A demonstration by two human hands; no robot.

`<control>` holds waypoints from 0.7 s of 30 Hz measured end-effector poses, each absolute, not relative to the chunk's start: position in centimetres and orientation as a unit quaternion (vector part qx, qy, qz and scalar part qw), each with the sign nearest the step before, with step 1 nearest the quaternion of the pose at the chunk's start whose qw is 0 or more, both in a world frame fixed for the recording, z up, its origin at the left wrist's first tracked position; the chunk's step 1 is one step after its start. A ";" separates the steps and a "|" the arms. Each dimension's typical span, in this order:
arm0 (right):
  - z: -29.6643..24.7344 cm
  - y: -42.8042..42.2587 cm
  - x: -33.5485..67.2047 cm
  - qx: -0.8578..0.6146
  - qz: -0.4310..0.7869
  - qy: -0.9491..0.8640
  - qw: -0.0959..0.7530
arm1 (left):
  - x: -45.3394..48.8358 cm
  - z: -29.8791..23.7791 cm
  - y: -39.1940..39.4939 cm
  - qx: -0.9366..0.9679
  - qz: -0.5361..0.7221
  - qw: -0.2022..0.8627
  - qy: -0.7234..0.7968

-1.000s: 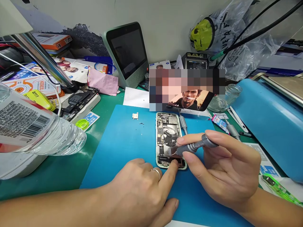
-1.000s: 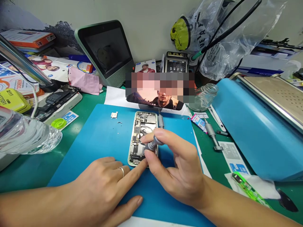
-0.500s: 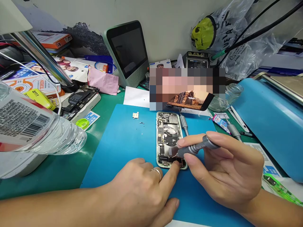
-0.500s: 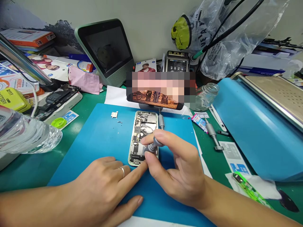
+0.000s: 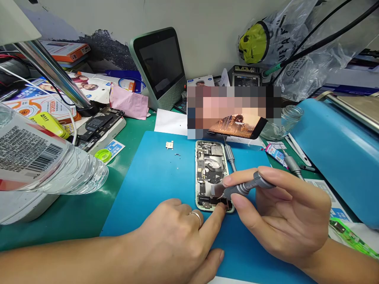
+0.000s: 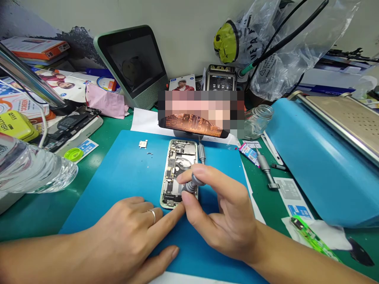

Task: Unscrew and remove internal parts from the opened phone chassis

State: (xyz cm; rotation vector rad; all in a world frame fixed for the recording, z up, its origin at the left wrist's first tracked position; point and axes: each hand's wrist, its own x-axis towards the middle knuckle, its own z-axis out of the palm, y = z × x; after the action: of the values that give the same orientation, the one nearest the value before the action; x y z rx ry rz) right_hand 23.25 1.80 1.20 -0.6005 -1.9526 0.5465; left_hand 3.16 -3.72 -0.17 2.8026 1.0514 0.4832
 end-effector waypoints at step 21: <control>1.5 2.0 23.1 -0.255 0.226 -0.797 0.499 | 3.0 -0.3 -3.8 0.925 0.145 0.050 0.347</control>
State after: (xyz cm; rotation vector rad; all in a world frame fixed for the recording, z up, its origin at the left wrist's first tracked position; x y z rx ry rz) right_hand 23.14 2.01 1.52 -0.6177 -1.9281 0.5474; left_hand 3.04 -3.84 -0.28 2.8170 1.0566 0.4428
